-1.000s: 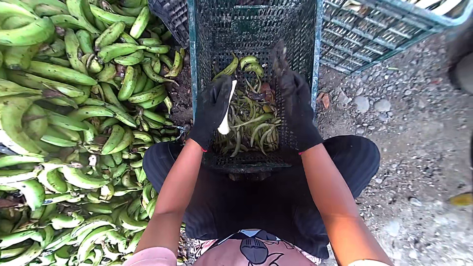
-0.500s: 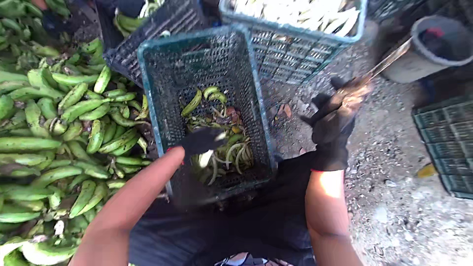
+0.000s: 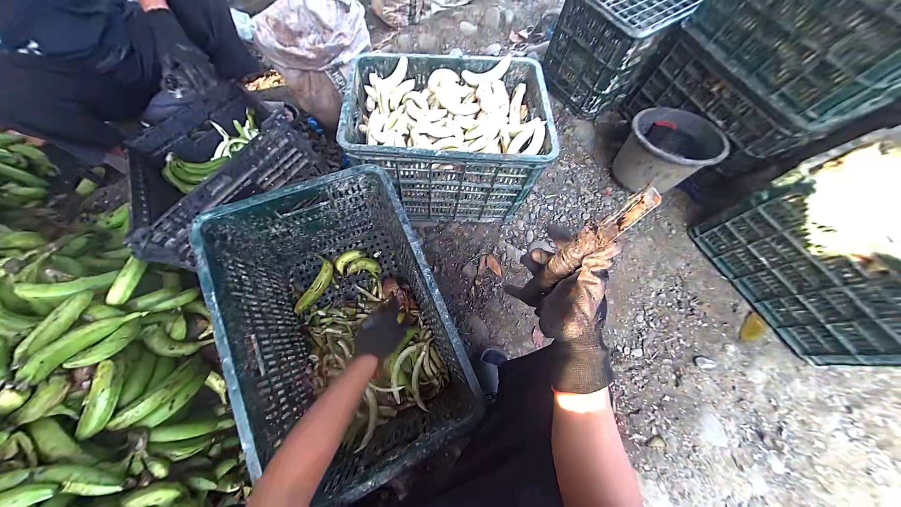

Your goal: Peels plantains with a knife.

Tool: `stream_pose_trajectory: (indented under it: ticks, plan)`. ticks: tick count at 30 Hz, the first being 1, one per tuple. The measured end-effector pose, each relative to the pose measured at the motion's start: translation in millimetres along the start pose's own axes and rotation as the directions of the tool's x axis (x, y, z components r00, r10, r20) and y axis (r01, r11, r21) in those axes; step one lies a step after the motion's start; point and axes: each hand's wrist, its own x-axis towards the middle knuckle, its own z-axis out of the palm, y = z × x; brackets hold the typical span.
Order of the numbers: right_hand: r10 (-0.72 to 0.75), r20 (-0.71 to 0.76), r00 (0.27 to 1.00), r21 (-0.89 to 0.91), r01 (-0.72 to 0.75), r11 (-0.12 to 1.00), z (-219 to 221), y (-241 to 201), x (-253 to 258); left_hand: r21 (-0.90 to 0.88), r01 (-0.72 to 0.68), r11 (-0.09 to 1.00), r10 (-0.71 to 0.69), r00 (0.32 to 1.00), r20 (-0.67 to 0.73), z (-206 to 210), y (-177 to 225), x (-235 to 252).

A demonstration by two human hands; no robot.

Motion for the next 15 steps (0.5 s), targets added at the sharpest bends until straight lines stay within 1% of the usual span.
stream_pose_trajectory:
  ticks: [1,2,3,5,7,9,10,13,15]
  plan:
    - [-0.026,0.016,1.000,0.032,0.025,0.999,1.0,1.5,0.9,0.065,0.060,0.996,-0.064,0.996,0.066,25.2,-3.7,5.8]
    - [-0.043,0.036,0.998,0.061,0.041,0.997,2.4,2.7,1.9,0.102,0.113,0.988,-0.122,0.989,0.089,49.3,-7.1,10.8]
    - [-0.028,0.054,0.998,0.082,0.023,0.996,4.3,2.2,1.7,0.126,0.152,0.980,-0.162,0.984,0.074,69.6,-9.0,13.5]
    - [0.061,0.084,0.995,0.083,-0.068,0.994,9.5,0.3,-1.1,0.125,0.203,0.971,-0.200,0.979,-0.036,93.4,-9.4,15.6]
    - [0.094,0.103,0.990,0.022,-0.097,0.995,14.3,3.8,-0.2,0.087,0.229,0.970,-0.222,0.972,-0.078,95.0,-10.2,17.1]
    - [0.141,0.171,0.975,-0.003,-0.142,0.990,13.6,9.2,1.9,0.051,0.233,0.971,-0.231,0.972,-0.046,88.8,-18.3,16.9]
    - [0.146,0.181,0.973,-0.006,-0.148,0.989,15.9,10.1,2.4,0.020,0.235,0.972,-0.234,0.972,-0.027,83.7,-21.5,14.8]
    - [0.083,0.263,0.961,0.007,-0.088,0.996,20.7,16.2,1.1,-0.112,0.227,0.968,-0.228,0.974,0.000,72.3,-32.2,-0.6]
    - [0.011,0.367,0.930,0.082,-0.044,0.996,24.0,25.2,1.0,-0.215,0.197,0.956,-0.209,0.977,-0.034,65.1,-42.7,-17.8]
